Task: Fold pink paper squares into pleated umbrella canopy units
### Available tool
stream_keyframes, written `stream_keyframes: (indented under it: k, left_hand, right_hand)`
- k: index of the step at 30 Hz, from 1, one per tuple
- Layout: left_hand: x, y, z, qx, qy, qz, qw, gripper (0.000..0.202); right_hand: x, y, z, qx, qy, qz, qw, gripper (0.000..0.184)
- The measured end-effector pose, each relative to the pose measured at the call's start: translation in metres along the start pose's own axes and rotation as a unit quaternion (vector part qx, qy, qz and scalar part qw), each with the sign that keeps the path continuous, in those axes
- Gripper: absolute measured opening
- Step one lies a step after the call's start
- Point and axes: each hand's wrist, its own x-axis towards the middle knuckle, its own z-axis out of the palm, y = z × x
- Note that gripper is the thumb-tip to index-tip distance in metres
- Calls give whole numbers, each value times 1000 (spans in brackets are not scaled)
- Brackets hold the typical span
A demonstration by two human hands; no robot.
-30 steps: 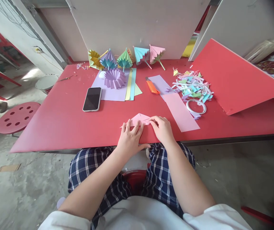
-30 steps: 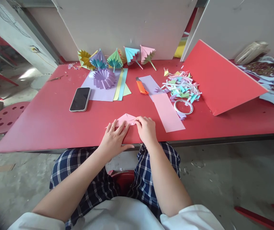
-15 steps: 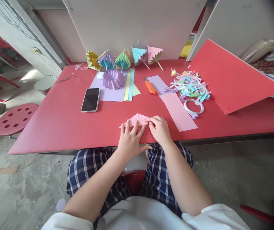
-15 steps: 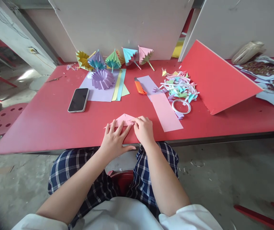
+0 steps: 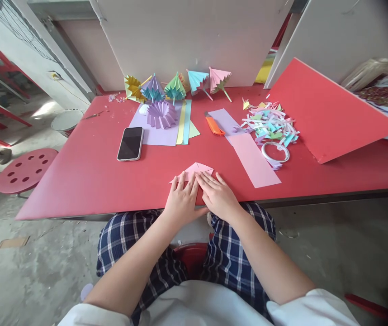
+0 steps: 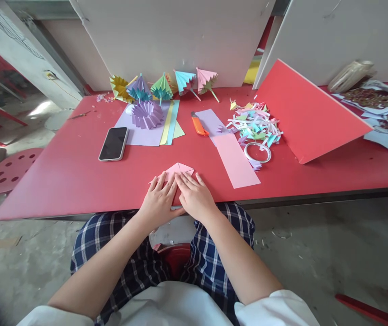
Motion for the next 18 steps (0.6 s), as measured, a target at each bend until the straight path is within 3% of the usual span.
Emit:
stream_keyframes:
  k: [7, 18]
  left_hand:
    - [-7, -14, 0, 5, -10, 15, 1000, 84]
    - [-23, -35, -13, 41, -44, -6, 998, 81]
  right_hand:
    - [-3, -4, -5, -33, -31, 11, 999, 48]
    - [-5, -8, -5, -38, -9, 50, 998, 46]
